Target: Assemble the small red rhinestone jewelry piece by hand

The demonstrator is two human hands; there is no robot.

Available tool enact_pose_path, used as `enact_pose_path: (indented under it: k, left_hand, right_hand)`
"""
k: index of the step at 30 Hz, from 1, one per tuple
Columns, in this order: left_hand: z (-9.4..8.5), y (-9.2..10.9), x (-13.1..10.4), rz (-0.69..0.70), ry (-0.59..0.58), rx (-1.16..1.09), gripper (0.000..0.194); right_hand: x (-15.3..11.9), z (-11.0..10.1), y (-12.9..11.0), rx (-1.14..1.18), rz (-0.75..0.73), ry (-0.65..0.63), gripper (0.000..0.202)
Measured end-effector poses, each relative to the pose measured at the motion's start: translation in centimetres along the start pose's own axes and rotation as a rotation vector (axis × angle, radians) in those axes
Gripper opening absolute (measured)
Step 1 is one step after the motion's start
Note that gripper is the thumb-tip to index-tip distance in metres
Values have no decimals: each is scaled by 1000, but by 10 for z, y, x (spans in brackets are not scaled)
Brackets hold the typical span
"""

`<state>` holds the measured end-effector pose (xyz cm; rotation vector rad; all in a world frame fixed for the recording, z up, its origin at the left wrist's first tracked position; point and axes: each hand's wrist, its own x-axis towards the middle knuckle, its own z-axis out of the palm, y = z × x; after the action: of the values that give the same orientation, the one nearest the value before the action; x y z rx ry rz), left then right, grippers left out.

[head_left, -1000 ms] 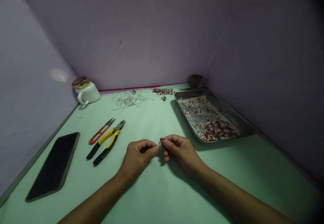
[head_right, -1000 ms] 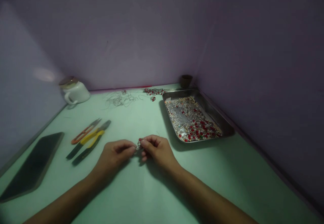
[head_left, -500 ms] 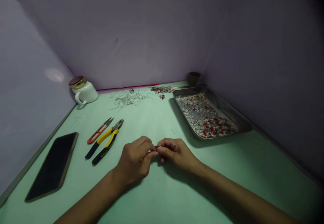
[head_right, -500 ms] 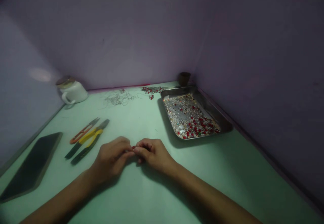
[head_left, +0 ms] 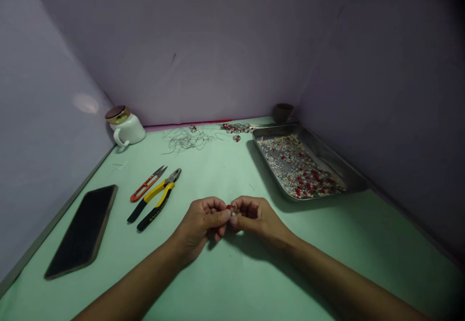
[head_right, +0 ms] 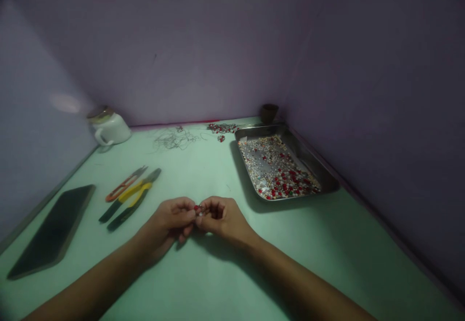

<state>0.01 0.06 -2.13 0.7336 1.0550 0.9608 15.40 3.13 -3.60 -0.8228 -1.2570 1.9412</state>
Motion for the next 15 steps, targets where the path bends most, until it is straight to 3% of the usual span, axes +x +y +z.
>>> enact_pose_path:
  k: [3,15]
  left_hand:
    - [-1,0,1,4,-47,-37,17]
    - [2,-4,1,44,12,-43,11]
  right_hand:
    - [0,1,-2,-1,5,61,18]
    - [-2,8,2,25,-14,183,20]
